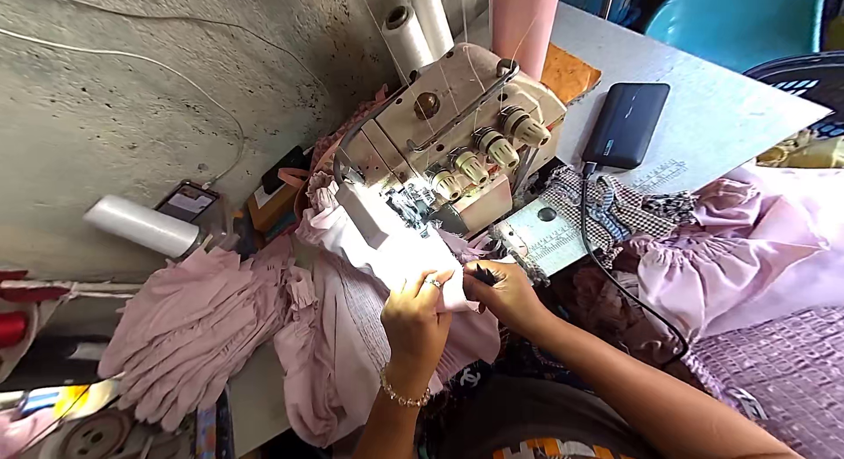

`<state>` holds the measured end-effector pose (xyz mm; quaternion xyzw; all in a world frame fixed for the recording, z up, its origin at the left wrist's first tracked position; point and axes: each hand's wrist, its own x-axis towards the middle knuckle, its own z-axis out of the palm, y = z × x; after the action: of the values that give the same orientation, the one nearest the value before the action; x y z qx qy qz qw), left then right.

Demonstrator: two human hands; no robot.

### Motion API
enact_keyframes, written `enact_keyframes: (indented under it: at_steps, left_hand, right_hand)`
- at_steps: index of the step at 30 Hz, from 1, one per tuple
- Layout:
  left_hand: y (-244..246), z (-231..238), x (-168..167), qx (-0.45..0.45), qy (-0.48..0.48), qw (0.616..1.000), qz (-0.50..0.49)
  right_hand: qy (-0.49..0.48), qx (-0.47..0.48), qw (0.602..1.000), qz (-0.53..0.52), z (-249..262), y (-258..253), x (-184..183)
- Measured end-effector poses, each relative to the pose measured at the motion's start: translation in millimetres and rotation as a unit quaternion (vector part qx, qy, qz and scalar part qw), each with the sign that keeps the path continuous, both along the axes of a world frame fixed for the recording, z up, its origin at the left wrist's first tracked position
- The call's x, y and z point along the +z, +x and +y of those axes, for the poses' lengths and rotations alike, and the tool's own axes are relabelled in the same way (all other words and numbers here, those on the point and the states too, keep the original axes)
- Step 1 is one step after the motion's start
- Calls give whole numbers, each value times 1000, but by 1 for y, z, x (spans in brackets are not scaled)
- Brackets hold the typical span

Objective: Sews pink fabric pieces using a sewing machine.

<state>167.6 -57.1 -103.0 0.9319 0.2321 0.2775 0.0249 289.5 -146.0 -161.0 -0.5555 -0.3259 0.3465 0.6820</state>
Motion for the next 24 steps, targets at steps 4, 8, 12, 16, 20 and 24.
enact_keyframes:
  at_steps: [4,8,12,16,20,24]
  left_hand:
    - [3,10,-2,-8,47,999,10]
    - [-2,53,-15,-96,54,994,-24]
    - [-11,96,-22,-158,-21,985,-61]
    - [-15,89,-13,-103,-23,987,-119]
    - [-16,69,-11,-80,36,991,-103]
    - [-12,50,-6,-82,65,993,-55]
  right_hand:
    - [-18,-22,999,26,9,6,2]
    - [-11,-19,999,24,12,3,0]
    - [-48,56,995,72,8,7,7]
    - [-65,78,990,96,13,11,8]
    - [-55,59,993,85,14,10,4]
    - [-35,19,998,46,13,6,3]
